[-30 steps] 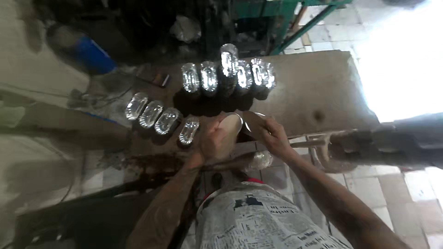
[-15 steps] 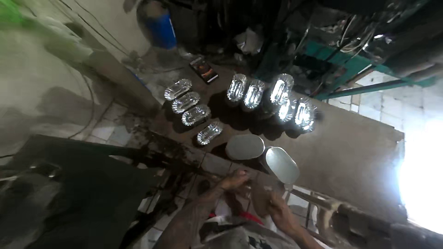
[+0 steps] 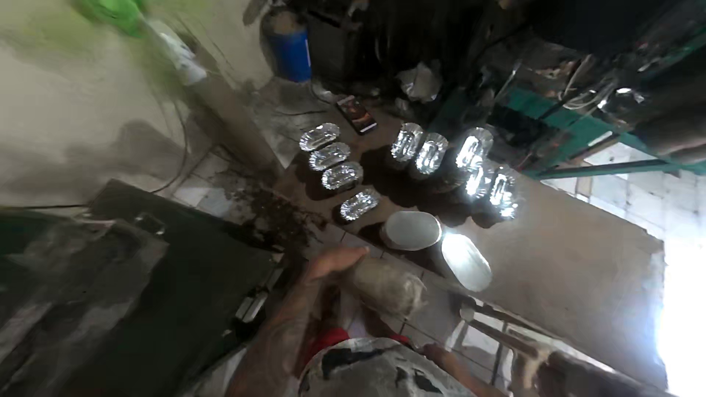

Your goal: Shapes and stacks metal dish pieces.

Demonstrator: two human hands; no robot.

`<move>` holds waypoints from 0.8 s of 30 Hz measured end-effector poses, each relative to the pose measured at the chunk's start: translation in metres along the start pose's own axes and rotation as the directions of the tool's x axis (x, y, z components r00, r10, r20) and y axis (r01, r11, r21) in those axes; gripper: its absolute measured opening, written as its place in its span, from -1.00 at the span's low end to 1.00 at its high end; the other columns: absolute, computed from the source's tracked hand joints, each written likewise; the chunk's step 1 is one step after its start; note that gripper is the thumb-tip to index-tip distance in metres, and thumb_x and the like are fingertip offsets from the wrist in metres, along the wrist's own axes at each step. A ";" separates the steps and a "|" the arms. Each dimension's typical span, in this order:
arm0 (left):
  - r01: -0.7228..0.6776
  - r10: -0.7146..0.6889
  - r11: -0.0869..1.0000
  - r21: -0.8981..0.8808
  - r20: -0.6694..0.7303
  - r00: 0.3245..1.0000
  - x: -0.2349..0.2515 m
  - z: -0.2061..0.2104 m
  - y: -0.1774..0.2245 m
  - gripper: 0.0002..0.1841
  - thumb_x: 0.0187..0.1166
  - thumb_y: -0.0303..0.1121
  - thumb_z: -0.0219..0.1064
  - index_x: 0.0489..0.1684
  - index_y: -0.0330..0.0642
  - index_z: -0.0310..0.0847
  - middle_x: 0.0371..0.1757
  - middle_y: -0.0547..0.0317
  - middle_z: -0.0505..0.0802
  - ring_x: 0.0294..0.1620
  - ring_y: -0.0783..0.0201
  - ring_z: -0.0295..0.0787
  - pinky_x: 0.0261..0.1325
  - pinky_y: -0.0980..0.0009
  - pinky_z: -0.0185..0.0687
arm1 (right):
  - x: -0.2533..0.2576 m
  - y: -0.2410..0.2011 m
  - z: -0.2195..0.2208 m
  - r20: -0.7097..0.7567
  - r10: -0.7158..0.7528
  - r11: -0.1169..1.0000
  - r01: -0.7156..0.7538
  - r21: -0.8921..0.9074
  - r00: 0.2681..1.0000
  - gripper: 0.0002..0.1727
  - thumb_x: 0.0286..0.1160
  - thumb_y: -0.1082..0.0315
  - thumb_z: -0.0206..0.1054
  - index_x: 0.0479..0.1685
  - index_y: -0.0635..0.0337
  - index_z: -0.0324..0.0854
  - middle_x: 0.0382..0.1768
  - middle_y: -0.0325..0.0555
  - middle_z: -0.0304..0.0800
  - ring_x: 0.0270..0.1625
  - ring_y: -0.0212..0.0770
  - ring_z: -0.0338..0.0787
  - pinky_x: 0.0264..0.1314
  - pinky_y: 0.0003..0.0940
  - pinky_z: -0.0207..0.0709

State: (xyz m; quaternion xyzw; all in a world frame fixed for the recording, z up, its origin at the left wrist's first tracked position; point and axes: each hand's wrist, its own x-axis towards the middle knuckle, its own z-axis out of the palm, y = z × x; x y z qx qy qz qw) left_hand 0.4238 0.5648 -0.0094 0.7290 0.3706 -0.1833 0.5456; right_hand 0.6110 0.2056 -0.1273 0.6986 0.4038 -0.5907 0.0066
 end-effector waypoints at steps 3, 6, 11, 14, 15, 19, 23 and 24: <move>-0.350 0.248 0.920 -0.176 -0.429 0.868 -0.086 -0.048 -0.040 -0.48 0.81 0.00 0.01 0.46 -0.16 0.60 0.24 0.04 0.81 0.20 0.26 0.75 0.31 0.14 0.66 | 0.016 0.001 -0.014 -0.093 -0.406 0.914 0.403 -0.044 0.909 -0.67 0.53 0.39 0.36 0.16 0.42 0.75 0.18 0.31 0.81 0.29 0.19 0.78 0.50 0.10 0.55; -0.467 -0.023 0.761 -0.450 -0.739 0.673 -0.145 -0.111 -0.058 -0.47 0.84 0.05 -0.07 0.56 -0.06 0.47 0.31 0.19 0.77 0.27 0.38 0.72 0.37 0.27 0.65 | 0.015 -0.078 -0.049 -0.068 -0.381 0.924 0.381 -0.012 0.922 -0.64 0.50 0.44 0.34 0.21 0.46 0.69 0.20 0.30 0.77 0.28 0.09 0.77 0.46 -0.01 0.59; -0.557 -0.168 0.778 -0.291 -0.951 0.261 -0.175 -0.162 -0.110 -0.42 0.95 -0.12 -0.32 0.71 -0.32 0.26 0.58 -0.16 0.58 0.58 0.15 0.51 0.64 0.18 0.39 | 0.051 -0.209 -0.037 -0.183 -0.535 0.844 0.529 -0.085 0.825 -0.70 0.51 0.51 0.28 0.15 0.51 0.68 0.05 0.25 0.81 0.11 -0.01 0.82 0.27 -0.07 0.69; 0.052 -0.182 0.983 -0.177 -0.891 0.416 -0.191 -0.117 -0.188 -0.28 0.86 0.17 -0.26 0.64 -0.26 0.40 0.48 -0.26 0.67 0.54 -0.14 0.59 0.60 -0.22 0.42 | 0.067 -0.291 -0.020 -0.260 -0.640 0.763 0.639 -0.098 0.723 -0.72 0.47 0.56 0.29 0.11 0.50 0.68 0.01 0.19 0.82 0.03 -0.13 0.84 0.17 -0.21 0.75; 0.198 -0.265 0.961 -0.195 -0.856 0.444 -0.201 -0.110 -0.220 -0.22 0.81 0.25 -0.21 0.64 -0.25 0.41 0.46 -0.31 0.68 0.52 -0.25 0.60 0.56 -0.33 0.37 | 0.070 -0.320 -0.016 -0.290 -0.673 0.731 0.672 -0.118 0.680 -0.71 0.46 0.58 0.28 0.12 0.52 0.68 0.00 0.19 0.83 0.01 -0.15 0.85 0.15 -0.22 0.75; 0.286 -0.347 0.934 -0.215 -0.739 0.578 -0.259 -0.093 -0.293 -0.36 0.81 0.16 -0.01 0.15 -0.32 0.71 0.00 -0.31 0.83 0.12 -0.26 0.77 0.30 -0.37 0.50 | 0.091 -0.422 0.004 -0.294 -0.874 0.473 0.818 -0.327 0.388 -0.77 0.47 0.54 0.31 0.01 0.48 0.73 -0.04 0.20 0.84 0.03 -0.09 0.85 0.18 -0.17 0.75; 0.316 -0.278 0.949 -0.017 -0.526 0.804 -0.333 -0.053 -0.297 -0.41 0.85 0.07 -0.01 -0.18 -0.31 0.72 -0.28 -0.15 0.79 -0.18 -0.08 0.78 0.02 -0.13 0.66 | 0.129 -0.506 0.046 0.203 -0.977 -0.086 0.742 -0.665 0.069 -0.78 0.49 0.50 0.33 -0.03 0.20 0.86 0.02 0.03 0.92 0.15 0.06 0.88 0.24 0.04 0.74; 0.344 -0.264 0.936 0.070 -0.503 0.823 -0.341 -0.046 -0.321 -0.42 0.84 0.06 0.00 -0.14 -0.31 0.76 -0.13 -0.17 0.83 0.00 -0.11 0.80 0.20 -0.17 0.63 | 0.142 -0.526 0.059 0.370 -0.928 -0.237 0.718 -0.654 0.030 -0.76 0.52 0.52 0.32 0.03 0.16 0.84 0.09 -0.02 0.90 0.23 0.03 0.85 0.34 0.05 0.69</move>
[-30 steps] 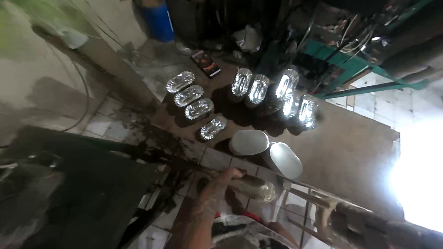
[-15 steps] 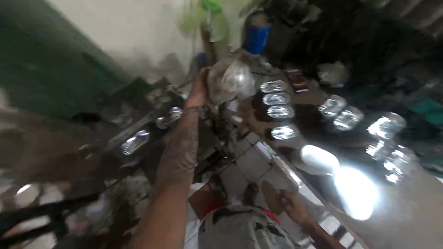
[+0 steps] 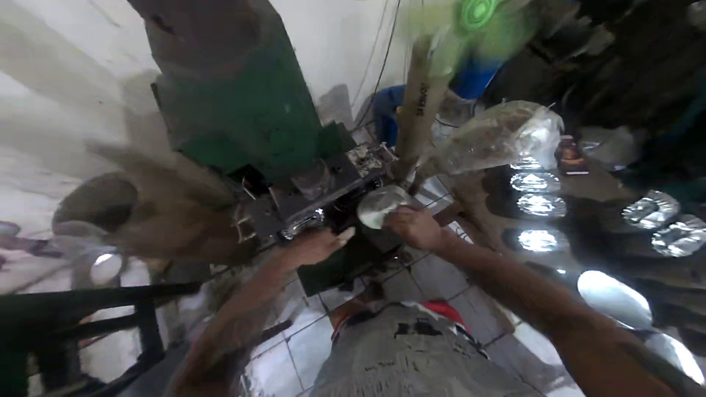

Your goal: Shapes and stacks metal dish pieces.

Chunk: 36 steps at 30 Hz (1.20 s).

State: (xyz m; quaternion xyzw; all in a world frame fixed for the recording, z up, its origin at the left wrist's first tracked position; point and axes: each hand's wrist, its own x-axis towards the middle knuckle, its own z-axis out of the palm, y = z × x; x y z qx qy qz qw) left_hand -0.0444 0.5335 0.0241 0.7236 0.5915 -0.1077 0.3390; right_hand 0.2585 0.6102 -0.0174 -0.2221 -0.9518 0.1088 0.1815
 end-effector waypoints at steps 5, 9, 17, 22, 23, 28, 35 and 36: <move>-0.017 0.014 0.996 0.086 0.040 0.999 -0.050 0.003 -0.006 -0.50 0.89 -0.09 0.00 0.23 -0.40 0.66 0.27 -0.30 0.75 0.39 -0.22 0.67 0.50 -0.15 0.48 | 0.098 0.000 0.034 0.418 -0.085 0.987 0.134 -0.089 0.904 -0.66 0.58 0.59 0.24 0.26 0.20 0.71 0.42 -0.04 0.71 0.60 0.06 0.57 0.55 0.21 0.45; -0.390 0.339 0.859 -0.332 -0.200 0.919 -0.123 0.037 0.056 -0.73 0.70 -0.31 0.25 0.00 -0.35 0.77 -0.20 -0.10 0.87 -0.16 0.11 0.86 0.01 0.16 0.78 | 0.124 -0.079 0.067 0.481 0.005 0.997 -0.040 0.062 0.877 -0.60 0.75 0.44 0.12 0.48 0.16 0.60 0.63 -0.13 0.53 0.73 0.04 0.41 0.75 0.38 0.10; -0.261 0.244 0.728 -0.634 -0.116 0.963 -0.155 0.060 0.101 -0.68 0.55 -0.47 0.22 0.17 -0.45 0.68 -0.05 -0.16 0.79 -0.05 0.17 0.75 0.11 0.22 0.67 | 0.128 -0.092 0.035 0.616 -0.029 0.992 -0.052 0.112 0.787 -0.51 0.52 0.48 0.41 0.48 0.27 0.59 0.61 0.01 0.53 0.77 0.13 0.30 0.81 0.46 -0.17; -0.188 0.393 0.827 -0.531 0.305 0.867 -0.118 0.068 0.104 -0.66 0.68 -0.29 0.15 -0.44 -0.34 0.66 -0.50 -0.03 0.68 -0.42 0.04 0.65 -0.30 0.00 0.54 | 0.092 -0.021 0.000 0.776 0.068 0.997 -0.076 -0.026 0.627 -0.45 0.66 -0.07 0.29 -0.07 0.37 0.80 0.01 0.26 0.85 0.33 0.32 0.70 0.81 0.52 -0.29; -0.184 0.463 0.761 -0.622 0.324 0.825 -0.105 0.073 0.098 -0.68 0.66 -0.25 0.21 -0.43 -0.31 0.66 -0.52 0.08 0.66 -0.47 0.19 0.59 -0.34 0.13 0.52 | 0.090 -0.022 -0.029 0.787 0.038 0.997 -0.073 0.009 0.616 -0.38 0.66 -0.15 0.27 -0.20 0.37 0.80 -0.08 0.23 0.84 0.25 0.29 0.72 0.78 0.43 -0.11; -0.134 0.577 0.453 -0.881 0.176 0.798 -0.076 0.125 0.125 -0.72 0.52 -0.10 0.33 -0.34 -0.14 0.70 -0.52 0.44 0.68 -0.52 0.60 0.54 -0.37 0.55 0.54 | 0.099 0.015 -0.240 0.515 0.254 0.947 -0.318 0.038 0.818 -0.37 0.67 -0.20 0.23 -0.28 0.31 0.69 -0.36 0.10 0.69 -0.22 0.08 0.73 -0.10 0.23 0.58; -0.130 0.235 0.681 -0.720 0.047 0.971 0.013 0.110 0.209 -0.52 0.66 -0.47 0.18 0.60 -0.28 0.41 0.30 -0.01 0.76 0.17 0.31 0.77 0.28 0.28 0.72 | -0.029 0.073 -0.248 0.404 0.360 0.820 -0.492 0.292 0.841 -0.37 0.57 -0.16 0.37 0.47 0.05 0.62 0.27 0.06 0.78 0.32 0.02 0.75 0.45 0.23 0.53; -0.143 0.197 0.713 -0.686 0.000 0.980 0.038 0.109 0.218 -0.49 0.66 -0.47 0.16 0.63 -0.31 0.36 0.37 -0.07 0.72 0.27 0.26 0.73 0.36 0.25 0.67 | -0.081 0.054 -0.240 0.425 0.352 0.794 -0.506 0.336 0.834 -0.34 0.48 -0.13 0.46 0.49 0.05 0.61 0.29 0.05 0.77 0.32 0.03 0.75 0.44 0.25 0.54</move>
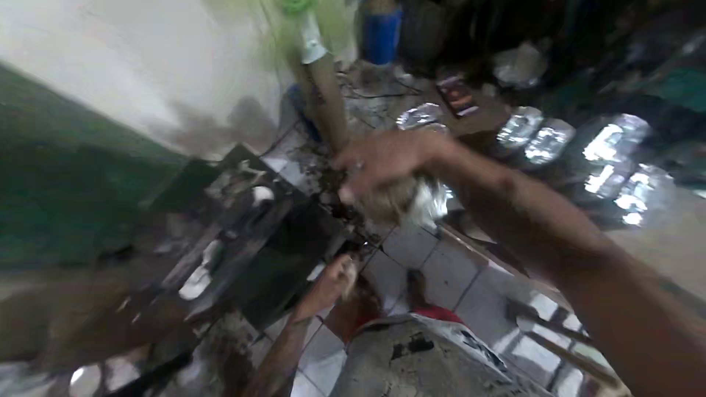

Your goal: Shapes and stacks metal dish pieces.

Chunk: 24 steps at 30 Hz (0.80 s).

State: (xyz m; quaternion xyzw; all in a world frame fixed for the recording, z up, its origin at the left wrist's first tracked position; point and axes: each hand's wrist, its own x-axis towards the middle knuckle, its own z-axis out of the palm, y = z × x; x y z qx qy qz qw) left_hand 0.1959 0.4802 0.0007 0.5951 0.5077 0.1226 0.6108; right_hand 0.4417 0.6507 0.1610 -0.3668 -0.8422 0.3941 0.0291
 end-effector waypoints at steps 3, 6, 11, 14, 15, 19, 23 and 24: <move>-0.005 0.008 0.977 0.215 -0.011 1.000 0.081 0.017 0.055 -0.46 0.74 -0.34 0.21 0.70 -0.29 0.30 0.48 -0.21 0.66 0.41 0.06 0.68 0.48 0.08 0.60 | -0.133 0.060 0.097 0.101 0.163 0.977 -0.175 0.122 0.981 -0.14 0.20 -0.01 0.70 0.58 0.10 0.52 0.34 0.16 0.68 0.35 0.19 0.69 0.38 0.35 0.52; -0.123 0.049 0.861 0.494 0.159 0.986 0.162 0.061 0.118 -0.48 0.72 -0.18 0.30 0.61 -0.21 0.46 0.56 -0.32 0.52 0.44 -0.16 0.62 0.45 -0.13 0.57 | -0.213 0.136 0.215 0.139 0.483 0.837 -0.502 0.217 0.865 -0.03 0.37 0.02 0.59 0.83 0.01 0.20 0.73 0.19 0.31 0.73 0.30 0.32 0.66 0.44 0.19; -0.474 0.075 0.442 0.762 0.496 0.865 0.292 0.131 0.151 -0.59 0.67 -0.08 0.24 0.05 -0.30 0.74 0.30 -0.25 0.71 0.29 -0.11 0.71 0.33 -0.13 0.64 | -0.268 0.221 0.375 -0.044 0.854 0.502 -0.801 0.327 0.518 0.16 0.16 -0.45 0.45 0.81 0.02 0.24 0.77 0.05 0.30 0.80 0.12 0.27 0.81 0.21 0.09; -0.562 -0.026 0.316 0.764 0.599 0.800 0.325 0.141 0.156 -0.59 0.62 -0.04 0.31 -0.05 -0.27 0.78 0.22 -0.20 0.75 0.29 -0.12 0.70 0.37 -0.13 0.61 | -0.259 0.223 0.363 -0.024 0.860 0.492 -0.816 0.304 0.510 0.20 0.13 -0.50 0.44 0.80 0.07 0.24 0.75 0.11 0.32 0.77 0.16 0.30 0.77 0.24 0.14; -0.573 -0.047 0.296 0.764 0.611 0.790 0.331 0.142 0.153 -0.57 0.61 0.01 0.33 -0.10 -0.24 0.80 0.17 -0.18 0.78 0.25 -0.12 0.72 0.35 -0.16 0.61 | -0.262 0.224 0.364 -0.017 0.858 0.493 -0.814 0.307 0.513 0.20 0.15 -0.52 0.40 0.80 0.08 0.24 0.76 0.11 0.31 0.79 0.15 0.29 0.78 0.24 0.10; -0.546 -0.085 0.318 0.775 0.597 0.798 0.339 0.139 0.145 -0.43 0.57 0.19 0.33 0.07 -0.20 0.81 0.39 -0.19 0.71 0.49 -0.19 0.54 0.59 -0.23 0.35 | -0.262 0.237 0.373 -0.032 0.857 0.495 -0.804 0.331 0.515 0.27 0.02 -0.60 0.41 0.77 0.07 0.29 0.73 0.10 0.35 0.76 0.17 0.33 0.77 0.27 0.11; -0.580 -0.013 0.427 0.693 0.647 0.763 0.337 0.140 0.143 -0.52 0.72 -0.21 0.26 0.58 -0.14 0.49 0.54 -0.14 0.61 0.49 -0.10 0.61 0.49 -0.17 0.53 | -0.257 0.218 0.356 0.029 0.883 0.413 -0.805 0.427 0.468 0.08 0.24 -0.37 0.46 0.79 0.04 0.28 0.74 0.11 0.34 0.78 0.17 0.28 0.83 0.23 0.00; -0.579 0.000 0.471 0.666 0.656 0.755 0.335 0.139 0.144 -0.46 0.71 -0.30 0.25 0.70 -0.11 0.33 0.59 -0.11 0.57 0.50 -0.08 0.61 0.50 -0.17 0.53 | -0.260 0.203 0.341 0.035 0.877 0.384 -0.741 0.551 0.480 -0.14 0.49 -0.15 0.42 0.74 0.11 0.36 0.69 0.17 0.41 0.75 0.18 0.33 0.83 0.21 0.04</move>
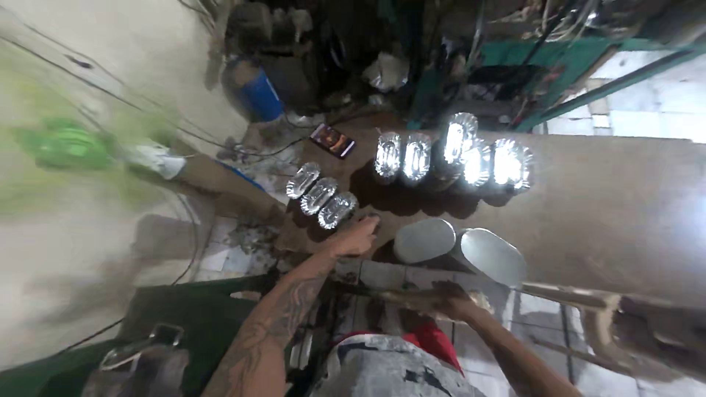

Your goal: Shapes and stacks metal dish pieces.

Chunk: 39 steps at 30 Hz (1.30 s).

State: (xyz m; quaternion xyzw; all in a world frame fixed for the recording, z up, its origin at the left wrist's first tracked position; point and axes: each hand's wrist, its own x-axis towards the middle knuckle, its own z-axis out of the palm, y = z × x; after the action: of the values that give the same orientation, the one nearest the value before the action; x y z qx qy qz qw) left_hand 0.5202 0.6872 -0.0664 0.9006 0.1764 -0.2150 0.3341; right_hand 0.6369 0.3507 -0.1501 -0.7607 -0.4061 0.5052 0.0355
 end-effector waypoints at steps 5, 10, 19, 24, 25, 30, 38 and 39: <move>-0.060 0.045 0.994 -0.086 -0.169 0.985 0.003 0.013 -0.017 -0.15 0.54 -0.25 0.47 0.85 -0.09 0.06 0.71 -0.27 0.41 0.64 -0.23 0.44 0.57 -0.28 0.43 | -0.105 -0.057 -0.075 -0.679 -0.254 0.946 0.322 -0.028 0.689 -0.54 0.61 0.06 0.38 0.18 0.30 0.77 0.12 0.16 0.86 0.25 0.09 0.82 0.39 0.08 0.64; 0.102 -0.104 0.995 -0.023 -0.175 0.979 -0.009 -0.005 0.019 0.01 0.42 0.09 0.57 0.82 -0.16 0.06 0.64 -0.44 0.43 0.49 -0.42 0.54 0.39 -0.43 0.50 | -0.068 0.006 -0.116 -0.599 -0.371 0.913 0.162 -0.373 0.710 -0.42 0.43 -0.17 0.48 0.14 0.16 0.77 0.07 -0.01 0.88 0.31 0.00 0.78 0.84 0.10 0.15; 0.018 -0.017 1.000 0.011 -0.043 0.999 0.009 0.032 0.169 -0.39 0.59 -0.01 0.42 0.51 -0.21 0.51 0.29 -0.23 0.74 0.26 -0.19 0.74 0.32 -0.25 0.62 | -0.072 0.033 -0.128 -0.568 -0.431 0.846 0.532 0.015 0.701 -0.52 0.85 0.09 0.04 0.15 0.26 0.77 0.15 -0.05 0.86 0.48 -0.17 0.67 0.94 -0.03 -0.07; -0.123 0.179 0.975 -0.187 0.315 0.932 0.050 0.012 0.139 -0.68 0.60 -0.23 0.46 0.23 -0.13 0.70 0.01 0.07 0.85 0.00 0.19 0.81 0.18 0.08 0.72 | -0.065 0.042 -0.126 -0.575 -0.504 0.796 0.605 -0.019 0.645 -0.52 0.86 0.11 0.02 0.15 0.30 0.76 0.10 -0.02 0.88 0.38 -0.19 0.75 0.93 0.03 -0.08; -0.129 0.217 0.960 -0.247 0.372 0.902 0.052 0.005 0.136 -0.68 0.63 -0.26 0.42 0.27 -0.15 0.69 0.03 0.08 0.85 0.00 0.25 0.79 0.19 0.15 0.70 | -0.065 0.043 -0.124 -0.581 -0.509 0.791 0.611 -0.026 0.635 -0.52 0.85 0.12 0.03 0.15 0.31 0.76 0.09 -0.02 0.88 0.37 -0.18 0.75 0.92 0.04 -0.07; -0.136 0.279 0.933 -0.334 0.431 0.858 0.058 -0.004 0.132 -0.72 0.62 -0.32 0.42 0.19 -0.21 0.70 -0.11 0.09 0.85 -0.20 0.31 0.76 0.00 0.28 0.71 | -0.064 0.039 -0.120 -0.637 -0.469 0.812 0.583 -0.038 0.612 -0.67 0.62 0.16 0.39 0.05 0.26 0.80 -0.02 -0.06 0.90 0.26 -0.18 0.80 0.89 0.00 0.07; -0.136 0.170 0.975 -0.178 0.195 0.966 0.038 0.016 0.139 -0.37 0.59 -0.30 0.40 0.70 -0.04 0.34 0.22 -0.11 0.81 0.12 0.02 0.82 0.27 -0.07 0.69 | -0.069 0.010 -0.102 -0.666 -0.328 0.944 0.246 -0.218 0.670 -0.59 0.32 0.27 0.49 0.16 0.23 0.75 0.21 0.09 0.83 0.55 0.21 0.60 0.70 0.20 0.32; -0.161 0.185 0.977 -0.141 0.175 0.967 0.037 0.019 0.136 -0.44 0.58 -0.26 0.43 0.59 0.00 0.44 0.19 -0.06 0.82 0.11 0.04 0.81 0.25 -0.09 0.69 | -0.070 0.003 -0.099 -0.682 -0.303 0.953 0.216 -0.213 0.666 -0.60 0.34 0.29 0.48 0.18 0.22 0.75 0.22 0.09 0.83 0.54 0.21 0.60 0.65 0.20 0.39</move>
State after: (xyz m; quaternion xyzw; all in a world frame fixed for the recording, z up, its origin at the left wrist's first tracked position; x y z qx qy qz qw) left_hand 0.6093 0.5830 -0.0267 0.8655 0.0780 -0.2570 0.4228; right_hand 0.7066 0.3376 -0.0513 -0.8306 -0.4935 0.1406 0.2164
